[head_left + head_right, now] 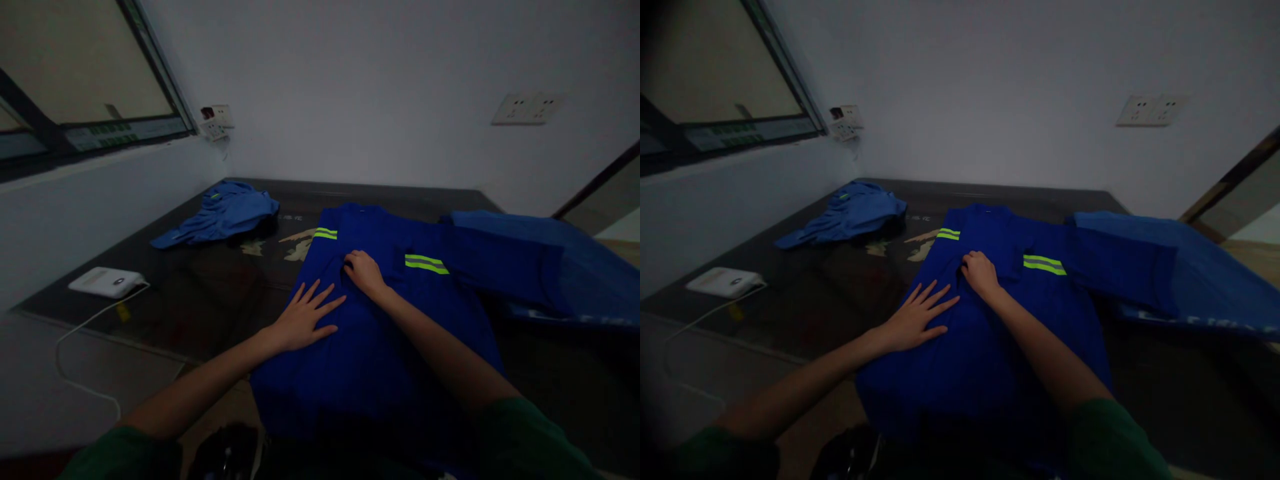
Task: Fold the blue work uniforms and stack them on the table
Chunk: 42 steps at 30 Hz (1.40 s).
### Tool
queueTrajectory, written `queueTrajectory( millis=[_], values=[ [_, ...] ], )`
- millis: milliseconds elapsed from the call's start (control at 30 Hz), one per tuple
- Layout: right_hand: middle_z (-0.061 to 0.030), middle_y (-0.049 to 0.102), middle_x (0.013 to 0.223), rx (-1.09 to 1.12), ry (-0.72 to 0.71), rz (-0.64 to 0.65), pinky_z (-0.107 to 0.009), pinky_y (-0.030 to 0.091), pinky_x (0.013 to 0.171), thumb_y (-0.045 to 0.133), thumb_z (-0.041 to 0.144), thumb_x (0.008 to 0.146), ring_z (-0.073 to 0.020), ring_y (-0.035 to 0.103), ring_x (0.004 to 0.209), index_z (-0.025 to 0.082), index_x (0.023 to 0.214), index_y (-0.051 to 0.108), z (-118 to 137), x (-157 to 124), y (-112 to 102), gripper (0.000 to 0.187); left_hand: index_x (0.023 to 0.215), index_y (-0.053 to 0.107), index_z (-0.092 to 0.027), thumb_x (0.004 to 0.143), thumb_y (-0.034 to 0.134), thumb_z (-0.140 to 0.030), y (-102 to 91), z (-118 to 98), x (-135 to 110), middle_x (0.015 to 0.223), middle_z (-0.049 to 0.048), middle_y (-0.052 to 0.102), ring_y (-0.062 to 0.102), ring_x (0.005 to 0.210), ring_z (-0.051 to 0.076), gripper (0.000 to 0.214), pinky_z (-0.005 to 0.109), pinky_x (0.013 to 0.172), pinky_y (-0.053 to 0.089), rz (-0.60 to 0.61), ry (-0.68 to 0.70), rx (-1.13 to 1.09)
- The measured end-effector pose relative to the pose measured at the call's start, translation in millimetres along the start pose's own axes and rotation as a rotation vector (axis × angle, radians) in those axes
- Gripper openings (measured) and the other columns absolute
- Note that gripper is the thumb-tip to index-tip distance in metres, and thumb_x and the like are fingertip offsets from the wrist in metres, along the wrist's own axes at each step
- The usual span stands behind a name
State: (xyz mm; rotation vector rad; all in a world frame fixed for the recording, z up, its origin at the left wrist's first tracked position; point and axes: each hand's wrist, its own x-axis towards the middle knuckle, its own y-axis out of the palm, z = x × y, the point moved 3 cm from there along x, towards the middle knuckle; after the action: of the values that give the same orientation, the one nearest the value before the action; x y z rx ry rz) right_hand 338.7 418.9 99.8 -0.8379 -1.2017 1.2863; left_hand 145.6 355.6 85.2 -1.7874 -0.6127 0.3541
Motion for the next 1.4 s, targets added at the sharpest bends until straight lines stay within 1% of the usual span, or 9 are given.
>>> queueTrajectory(
  millis=[133,233,367,467,667,867,1000,1200,1400],
  values=[
    [-0.0107,0.064,0.108,0.026,0.017,-0.013,-0.031,0.042,0.087,0.050,0.015,0.089,-0.0218,0.055,0.103,0.016,0.101,0.064,0.0,-4.4,-1.5,0.019,0.151,0.017,-0.039,0.091,0.046,-0.054,-10.0,-4.0,1.5,0.156,0.0031,0.029,0.017,0.145,0.031,0.068,0.061,0.115,0.004,0.029,0.077,-0.118],
    [-0.0094,0.066,0.103,0.057,0.057,-0.062,-0.029,0.041,0.085,0.049,0.017,0.090,-0.0207,0.057,0.100,0.016,0.097,0.064,-0.6,-4.6,-4.3,0.017,0.150,0.019,-0.033,0.096,0.042,-0.041,-22.9,5.6,11.2,0.150,0.0051,0.040,0.033,0.140,0.023,0.059,0.055,0.118,0.007,-0.080,0.050,-0.241],
    [-0.0080,0.068,0.099,0.076,0.127,-0.106,-0.028,0.041,0.079,0.048,0.020,0.091,-0.0201,0.060,0.095,0.018,0.097,0.063,-4.4,-4.5,-9.5,0.017,0.135,0.047,-0.022,0.093,0.042,-0.021,-35.9,27.8,49.0,0.134,0.0090,0.055,0.048,0.128,0.020,0.042,0.046,0.118,0.023,-0.305,0.008,-0.276],
    [-0.0083,0.069,0.097,0.071,0.158,-0.109,-0.028,0.041,0.076,0.047,0.023,0.092,-0.0200,0.062,0.091,0.018,0.099,0.063,-7.8,-5.9,-13.1,0.018,0.128,0.052,-0.015,0.088,0.046,-0.014,-29.5,42.1,85.9,0.132,0.0141,0.055,0.049,0.126,0.023,0.041,0.043,0.112,0.036,-0.346,0.019,-0.273],
    [-0.0091,0.069,0.096,0.055,0.174,-0.095,-0.028,0.042,0.077,0.044,0.026,0.095,-0.0203,0.062,0.092,0.019,0.097,0.066,-10.2,-9.9,-10.8,0.023,0.126,0.054,-0.019,0.091,0.046,-0.019,-8.1,54.6,118.0,0.131,0.0126,0.054,0.049,0.126,0.022,0.036,0.045,0.110,0.037,-0.351,0.077,-0.312],
    [-0.0081,0.069,0.101,0.152,0.069,-0.061,-0.028,0.043,0.088,0.043,0.020,0.095,-0.0179,0.059,0.099,0.016,0.095,0.069,-17.2,-9.4,-2.0,0.026,0.110,0.057,-0.020,0.092,0.049,-0.026,-9.9,58.8,128.8,0.116,0.0097,0.061,0.052,0.115,0.022,0.021,0.042,0.103,0.041,-0.295,0.162,-0.262],
    [-0.0096,0.066,0.115,0.145,-0.039,-0.026,-0.033,0.043,0.095,0.049,0.019,0.093,-0.0198,0.057,0.107,0.015,0.109,0.068,-26.5,-21.1,-5.6,0.026,0.099,0.057,-0.019,0.092,0.049,-0.030,-10.3,61.5,141.2,0.104,0.0085,0.062,0.054,0.103,0.023,0.015,0.040,0.094,0.044,-0.242,0.148,-0.198],
    [-0.0141,0.059,0.130,0.000,-0.093,-0.003,-0.043,0.044,0.099,0.053,0.022,0.091,-0.0263,0.051,0.120,0.016,0.121,0.064,-23.0,-39.9,-2.8,0.033,0.095,0.057,-0.020,0.095,0.041,-0.030,-9.2,61.3,150.3,0.099,0.0062,0.062,0.053,0.097,0.021,0.019,0.038,0.092,0.041,-0.205,0.140,-0.199],
    [-0.0127,0.057,0.133,0.060,-0.110,-0.041,-0.044,0.042,0.101,0.050,0.021,0.092,-0.0260,0.049,0.123,0.018,0.118,0.065,-24.0,-42.5,5.6,0.030,0.101,0.059,-0.022,0.095,0.042,-0.033,-3.3,61.8,152.2,0.107,0.0070,0.060,0.052,0.104,0.022,0.021,0.038,0.095,0.042,-0.218,0.143,-0.114]
  ],
)
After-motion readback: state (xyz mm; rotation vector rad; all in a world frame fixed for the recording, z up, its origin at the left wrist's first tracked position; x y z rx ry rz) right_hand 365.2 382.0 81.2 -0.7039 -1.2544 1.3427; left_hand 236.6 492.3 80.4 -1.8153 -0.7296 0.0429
